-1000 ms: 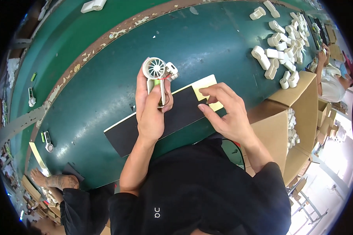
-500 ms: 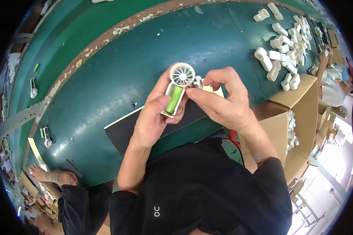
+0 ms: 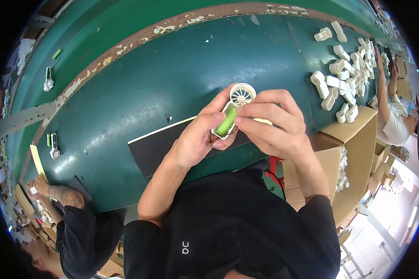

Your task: The person assembles portable handheld fans by hand, combining fan housings, fan blades, circuit boards, and batteries into a finished product.

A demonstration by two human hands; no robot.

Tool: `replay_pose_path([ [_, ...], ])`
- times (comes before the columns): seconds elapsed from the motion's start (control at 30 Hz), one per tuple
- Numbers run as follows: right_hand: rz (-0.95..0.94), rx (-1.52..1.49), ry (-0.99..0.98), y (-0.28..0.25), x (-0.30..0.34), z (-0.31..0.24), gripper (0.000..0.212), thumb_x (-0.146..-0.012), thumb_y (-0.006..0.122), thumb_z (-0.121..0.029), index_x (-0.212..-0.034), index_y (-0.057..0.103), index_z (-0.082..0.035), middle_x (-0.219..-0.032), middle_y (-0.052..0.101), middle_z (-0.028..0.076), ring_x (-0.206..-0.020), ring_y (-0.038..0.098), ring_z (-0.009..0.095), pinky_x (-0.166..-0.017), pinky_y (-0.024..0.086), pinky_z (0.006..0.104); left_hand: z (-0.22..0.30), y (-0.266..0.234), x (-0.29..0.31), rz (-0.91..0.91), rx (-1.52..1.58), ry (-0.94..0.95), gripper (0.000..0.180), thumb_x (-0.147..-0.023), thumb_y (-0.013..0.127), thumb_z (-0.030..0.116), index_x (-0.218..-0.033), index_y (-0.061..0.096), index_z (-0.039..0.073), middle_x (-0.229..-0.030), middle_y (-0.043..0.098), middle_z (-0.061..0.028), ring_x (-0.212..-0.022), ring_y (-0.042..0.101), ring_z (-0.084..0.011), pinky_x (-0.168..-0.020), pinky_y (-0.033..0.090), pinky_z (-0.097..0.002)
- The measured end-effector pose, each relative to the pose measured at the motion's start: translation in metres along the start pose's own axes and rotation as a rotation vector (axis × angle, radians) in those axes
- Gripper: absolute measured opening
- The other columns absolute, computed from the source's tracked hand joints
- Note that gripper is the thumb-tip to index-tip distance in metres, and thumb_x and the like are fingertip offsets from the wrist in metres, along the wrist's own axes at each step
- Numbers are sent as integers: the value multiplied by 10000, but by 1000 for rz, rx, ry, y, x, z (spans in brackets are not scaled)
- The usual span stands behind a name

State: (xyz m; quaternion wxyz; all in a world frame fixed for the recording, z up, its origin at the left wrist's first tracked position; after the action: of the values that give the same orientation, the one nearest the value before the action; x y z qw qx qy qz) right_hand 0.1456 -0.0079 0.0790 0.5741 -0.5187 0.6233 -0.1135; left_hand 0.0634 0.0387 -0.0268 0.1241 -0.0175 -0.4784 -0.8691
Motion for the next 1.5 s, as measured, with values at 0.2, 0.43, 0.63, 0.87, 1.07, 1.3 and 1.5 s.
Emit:
replay_pose_path([
  [0.2, -145, -290, 374, 2, -9, 22, 213, -751, 818, -42, -931, 707, -70, -1111, 644, 64, -1009, 593, 280, -821, 513, 389, 8, -3, 10, 167, -484, 129, 880, -961, 511, 200, -1667, 16, 27, -1104, 527, -41, -761, 417, -100, -625, 371, -245],
  [0.43, -202, -417, 674, 7, -1, 38, 122, -796, 786, -36, -889, 708, -37, -1091, 581, 105, -1004, 566, 269, -870, 486, 372, 6, 3, 12, 147, -625, 86, 781, -1035, 415, 149, -1666, -32, 41, -1168, 521, -55, -790, 430, -106, -674, 427, -259],
  [0.63, -156, -256, 772, 8, -2, 35, 119, -777, 797, -71, -836, 703, -29, -1092, 568, 115, -952, 606, 260, -846, 502, 360, 1, 0, 7, 212, -728, 195, 810, -965, 384, -6, -1650, -46, -1, -1364, 547, -195, -951, 596, -204, -889, 503, -333],
  [0.87, -58, -264, 769, 11, -2, 38, 226, -803, 788, -81, -1009, 704, -38, -1131, 591, 123, -961, 635, 266, -833, 523, 362, 4, -7, 8, 308, -696, 392, 715, -1048, 366, 23, -1669, 17, 79, -1248, 540, -49, -775, 445, -63, -664, 403, -226],
  [1.07, -171, -185, 950, -9, 59, 52, 245, -865, 764, -55, -1104, 718, -26, -1057, 655, 114, -856, 663, 227, -763, 538, 341, 8, -18, 6, 289, -459, 346, 762, -1012, 346, -8, -1668, -29, 93, -1208, 534, -100, -777, 457, -87, -659, 436, -229],
  [1.3, -259, -57, 850, 25, 122, 33, 311, -858, 791, -69, -1155, 725, 0, -1003, 643, 121, -817, 649, 266, -731, 535, 354, -7, -35, 10, 414, -496, 421, 709, -1030, 366, 16, -1662, 55, 98, -1265, 562, -102, -727, 463, -58, -613, 397, -223],
  [1.5, -165, -20, 900, 30, 127, 24, 318, -851, 784, -49, -1158, 722, 10, -1017, 633, 110, -825, 648, 270, -741, 540, 381, -23, -41, 12, 400, -638, 437, 701, -1051, 383, 50, -1660, 39, 93, -1307, 546, -113, -748, 472, -70, -655, 429, -226],
])
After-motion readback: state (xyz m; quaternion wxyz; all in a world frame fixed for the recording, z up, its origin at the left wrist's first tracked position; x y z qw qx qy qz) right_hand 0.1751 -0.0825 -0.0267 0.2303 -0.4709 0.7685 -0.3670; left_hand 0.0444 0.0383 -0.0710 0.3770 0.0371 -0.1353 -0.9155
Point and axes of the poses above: each hand's wrist, its own x-axis away from the middle knuckle, its own y-axis out of the palm, z = x × y, the point moved 9 cm from there along -x, towards the middle knuckle
